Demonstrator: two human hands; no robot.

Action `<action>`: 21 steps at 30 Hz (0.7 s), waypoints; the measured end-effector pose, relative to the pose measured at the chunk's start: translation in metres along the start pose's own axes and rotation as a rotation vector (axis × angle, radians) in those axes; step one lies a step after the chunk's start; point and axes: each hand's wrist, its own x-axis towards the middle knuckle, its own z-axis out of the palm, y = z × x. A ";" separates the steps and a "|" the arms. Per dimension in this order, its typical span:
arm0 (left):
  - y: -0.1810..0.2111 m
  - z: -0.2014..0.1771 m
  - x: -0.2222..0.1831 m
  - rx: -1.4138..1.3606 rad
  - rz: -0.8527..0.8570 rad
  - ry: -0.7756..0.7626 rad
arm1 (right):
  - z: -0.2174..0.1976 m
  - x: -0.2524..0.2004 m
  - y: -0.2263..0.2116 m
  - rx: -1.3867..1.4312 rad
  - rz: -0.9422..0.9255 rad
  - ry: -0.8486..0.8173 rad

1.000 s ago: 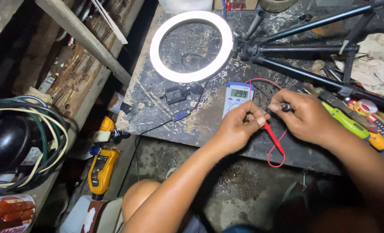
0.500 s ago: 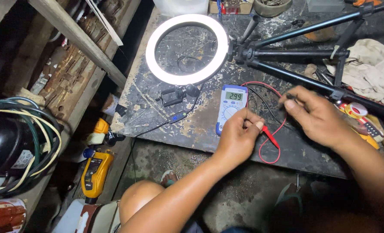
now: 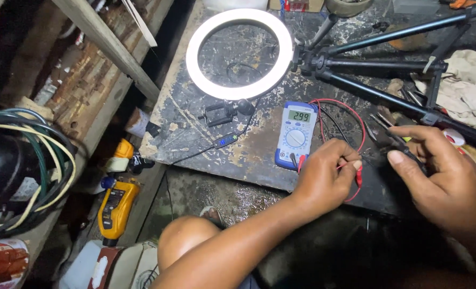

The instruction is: Testing the electrical components and wiring of a ring light assembly using a digital multimeter to ensure proper functionality.

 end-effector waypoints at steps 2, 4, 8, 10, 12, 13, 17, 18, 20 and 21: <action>0.000 0.002 -0.001 -0.035 -0.042 0.000 | 0.016 -0.005 0.028 0.064 0.016 0.045; -0.002 0.001 0.003 -0.058 -0.078 -0.007 | 0.025 -0.004 0.039 0.140 0.032 0.099; -0.013 0.012 0.000 -0.125 -0.110 0.049 | 0.022 -0.004 0.027 -0.025 -0.141 0.075; -0.016 0.014 0.000 -0.141 -0.116 0.071 | 0.023 -0.001 0.023 -0.048 -0.184 0.062; -0.018 0.015 0.000 -0.209 -0.164 0.109 | 0.025 0.001 0.022 0.014 -0.226 0.010; -0.020 0.016 0.000 -0.209 -0.163 0.106 | 0.026 0.003 0.021 0.014 -0.224 0.012; -0.024 0.014 -0.002 -0.234 -0.166 0.121 | 0.032 0.005 0.024 0.074 -0.080 -0.043; -0.023 0.013 -0.002 -0.232 -0.162 0.119 | 0.034 0.005 0.026 0.103 0.032 -0.063; -0.023 0.011 -0.002 -0.239 -0.151 0.116 | 0.038 0.007 0.031 0.174 0.115 -0.087; -0.022 0.010 -0.002 -0.247 -0.140 0.115 | 0.040 0.009 0.034 0.244 0.196 -0.113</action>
